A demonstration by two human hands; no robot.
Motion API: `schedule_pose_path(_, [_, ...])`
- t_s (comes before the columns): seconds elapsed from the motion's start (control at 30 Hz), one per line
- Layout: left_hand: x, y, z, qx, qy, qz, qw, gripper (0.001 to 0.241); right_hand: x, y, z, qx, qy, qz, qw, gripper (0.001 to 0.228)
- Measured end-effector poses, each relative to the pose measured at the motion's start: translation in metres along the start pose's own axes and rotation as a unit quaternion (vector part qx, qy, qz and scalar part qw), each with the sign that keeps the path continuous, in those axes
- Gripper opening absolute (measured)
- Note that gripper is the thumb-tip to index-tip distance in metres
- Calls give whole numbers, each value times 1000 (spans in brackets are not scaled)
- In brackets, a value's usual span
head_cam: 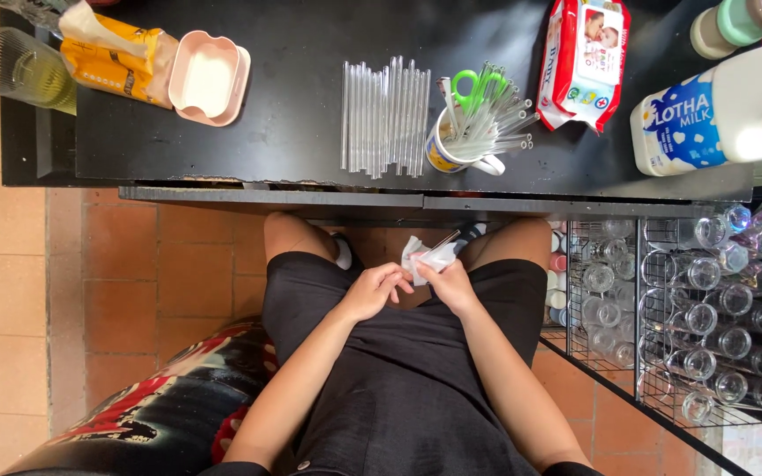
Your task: Cleaning reusable glass straws using a cleaning brush and a wipe.
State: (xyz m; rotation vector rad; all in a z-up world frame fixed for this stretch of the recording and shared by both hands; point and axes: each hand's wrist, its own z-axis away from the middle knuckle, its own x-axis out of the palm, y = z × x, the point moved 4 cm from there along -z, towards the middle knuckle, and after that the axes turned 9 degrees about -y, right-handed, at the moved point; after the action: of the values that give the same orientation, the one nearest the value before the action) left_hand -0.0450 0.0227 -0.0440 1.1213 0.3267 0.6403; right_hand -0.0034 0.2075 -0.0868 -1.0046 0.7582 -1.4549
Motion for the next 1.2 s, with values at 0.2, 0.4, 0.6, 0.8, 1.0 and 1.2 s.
schedule_pose_path(0.2, [-2, 5, 1, -5, 31, -23, 999, 29, -21, -16, -5, -25, 135, -279, 951, 28])
schedule_pose_path(0.4, [-2, 7, 1, -29, 34, -20, 999, 25, -47, 16, -4, -61, 257, -175, 948, 29])
schedule_pose_path(0.6, [-5, -3, 1, -25, 66, 10, 997, 20, -35, 10, 2, -14, 190, -27, 981, 25])
schedule_pose_path(0.8, [-13, 7, 2, -14, 104, 9, 994, 19, 12, -29, 10, -67, 46, 64, 995, 24])
schedule_pose_path(1.0, [-10, 6, 6, 0, 117, 22, 993, 23, -35, 3, 0, -36, 202, -56, 977, 23])
schedule_pose_path(1.2, [-14, -8, -4, 0, 104, 51, 993, 24, -42, -2, -6, -72, 210, -252, 942, 25])
